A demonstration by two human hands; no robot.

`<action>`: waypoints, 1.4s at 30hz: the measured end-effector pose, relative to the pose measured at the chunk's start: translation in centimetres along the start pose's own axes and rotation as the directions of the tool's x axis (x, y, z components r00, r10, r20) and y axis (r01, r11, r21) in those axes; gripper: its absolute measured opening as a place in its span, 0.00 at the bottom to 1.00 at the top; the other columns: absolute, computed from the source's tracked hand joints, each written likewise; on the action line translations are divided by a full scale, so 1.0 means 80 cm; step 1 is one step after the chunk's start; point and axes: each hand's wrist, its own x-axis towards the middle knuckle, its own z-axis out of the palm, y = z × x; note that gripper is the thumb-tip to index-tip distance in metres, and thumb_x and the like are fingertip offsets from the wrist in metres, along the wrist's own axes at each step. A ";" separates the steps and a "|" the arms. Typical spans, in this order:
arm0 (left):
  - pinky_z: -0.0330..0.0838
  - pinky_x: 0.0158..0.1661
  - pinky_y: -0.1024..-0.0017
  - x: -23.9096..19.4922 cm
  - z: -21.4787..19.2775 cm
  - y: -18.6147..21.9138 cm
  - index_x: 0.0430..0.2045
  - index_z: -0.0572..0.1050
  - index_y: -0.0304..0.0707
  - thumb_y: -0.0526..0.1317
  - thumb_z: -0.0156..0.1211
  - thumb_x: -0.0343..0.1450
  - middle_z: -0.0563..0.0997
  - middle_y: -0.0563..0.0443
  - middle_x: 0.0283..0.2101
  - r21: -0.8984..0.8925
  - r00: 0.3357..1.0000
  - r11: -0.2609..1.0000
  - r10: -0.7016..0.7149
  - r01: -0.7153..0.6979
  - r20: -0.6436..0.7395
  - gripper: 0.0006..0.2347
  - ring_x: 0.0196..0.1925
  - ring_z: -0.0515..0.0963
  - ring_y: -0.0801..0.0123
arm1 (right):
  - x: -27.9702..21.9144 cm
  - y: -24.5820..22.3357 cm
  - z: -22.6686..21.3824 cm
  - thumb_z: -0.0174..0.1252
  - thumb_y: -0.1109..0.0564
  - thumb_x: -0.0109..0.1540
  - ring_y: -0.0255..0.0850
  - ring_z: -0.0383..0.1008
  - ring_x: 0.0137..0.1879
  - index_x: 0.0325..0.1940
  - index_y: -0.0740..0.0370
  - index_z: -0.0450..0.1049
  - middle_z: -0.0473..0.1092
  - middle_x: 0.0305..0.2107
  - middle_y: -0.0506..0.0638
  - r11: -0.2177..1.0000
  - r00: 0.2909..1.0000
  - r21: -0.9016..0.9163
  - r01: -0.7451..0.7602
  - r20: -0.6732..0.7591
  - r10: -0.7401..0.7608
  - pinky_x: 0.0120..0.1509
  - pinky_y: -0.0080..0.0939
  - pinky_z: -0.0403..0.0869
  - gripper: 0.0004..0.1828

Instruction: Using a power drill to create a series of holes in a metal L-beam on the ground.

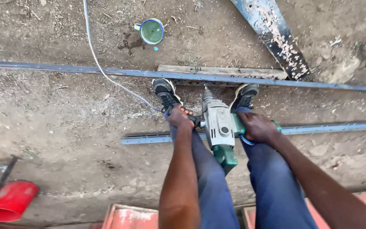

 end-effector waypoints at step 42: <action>0.71 0.19 0.70 -0.128 -0.063 -0.041 0.36 0.66 0.36 0.40 0.59 0.75 0.67 0.54 0.22 0.045 0.969 0.995 0.074 -0.087 0.235 0.09 0.19 0.72 0.68 | -0.117 -0.043 0.050 0.59 0.56 0.50 0.72 0.77 0.53 0.73 0.47 0.58 0.66 0.57 0.59 0.943 0.944 0.031 -0.330 0.004 0.331 0.54 0.71 0.79 0.46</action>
